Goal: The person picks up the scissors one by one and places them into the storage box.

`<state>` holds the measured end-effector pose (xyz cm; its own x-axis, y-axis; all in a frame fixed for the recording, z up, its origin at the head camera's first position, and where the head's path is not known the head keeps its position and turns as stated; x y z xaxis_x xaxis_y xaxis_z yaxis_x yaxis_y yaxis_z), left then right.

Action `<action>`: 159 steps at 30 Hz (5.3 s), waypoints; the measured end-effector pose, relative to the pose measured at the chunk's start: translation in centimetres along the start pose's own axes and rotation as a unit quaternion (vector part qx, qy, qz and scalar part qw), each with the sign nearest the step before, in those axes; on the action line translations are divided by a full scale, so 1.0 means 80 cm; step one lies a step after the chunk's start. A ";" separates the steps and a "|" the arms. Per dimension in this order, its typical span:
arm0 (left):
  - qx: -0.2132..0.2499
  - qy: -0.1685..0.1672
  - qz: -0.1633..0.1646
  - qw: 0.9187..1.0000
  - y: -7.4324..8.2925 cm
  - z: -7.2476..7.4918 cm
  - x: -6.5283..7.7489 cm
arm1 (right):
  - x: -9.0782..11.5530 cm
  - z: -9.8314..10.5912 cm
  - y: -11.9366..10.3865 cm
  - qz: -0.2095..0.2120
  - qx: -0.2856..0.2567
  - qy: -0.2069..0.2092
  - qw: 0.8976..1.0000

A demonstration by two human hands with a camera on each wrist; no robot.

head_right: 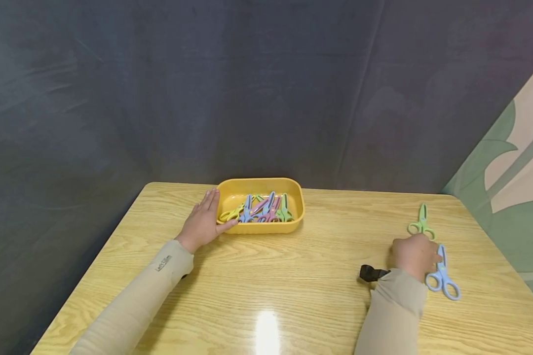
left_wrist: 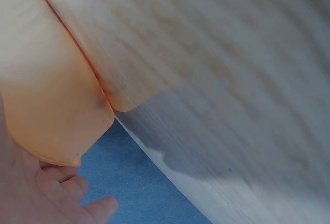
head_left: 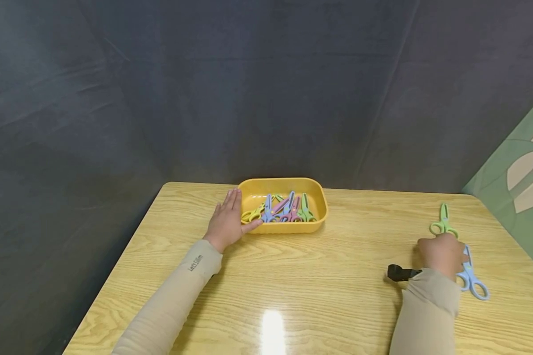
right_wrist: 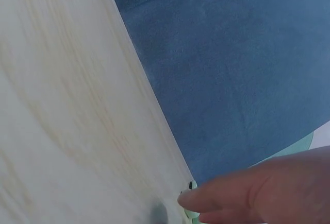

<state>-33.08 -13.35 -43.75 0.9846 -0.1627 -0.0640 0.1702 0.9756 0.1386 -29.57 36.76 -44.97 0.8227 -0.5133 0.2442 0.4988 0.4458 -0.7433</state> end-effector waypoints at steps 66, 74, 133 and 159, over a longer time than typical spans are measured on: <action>0.006 0.005 0.000 1.000 0.000 0.001 0.000 | -0.010 0.001 -0.001 0.072 -0.077 0.038 0.994; 0.006 0.006 -0.001 1.000 0.001 0.003 0.001 | -0.009 0.005 -0.006 0.066 -0.086 0.046 0.993; 0.008 0.008 0.004 1.000 -0.002 0.007 0.001 | 0.035 0.014 -0.089 0.083 -0.422 0.033 0.902; -0.018 0.008 0.001 1.000 -0.001 0.009 -0.001 | 0.048 -0.010 -0.116 0.156 -0.530 0.079 0.830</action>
<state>-33.11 -13.54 -43.04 0.9840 -0.1590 -0.0805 0.1669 0.9805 0.1033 -31.30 30.10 -37.60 0.7793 -0.6209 -0.0850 -0.3196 -0.2770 -0.9062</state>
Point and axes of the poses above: each hand's wrist, its own x-axis away from the middle knuckle, its own z-axis out of the back of the hand, y = z × x, the point moved 6 cm from there along -x, towards the middle knuckle, and after that the axes turned 9 degrees about -x, right-handed, at the moved point
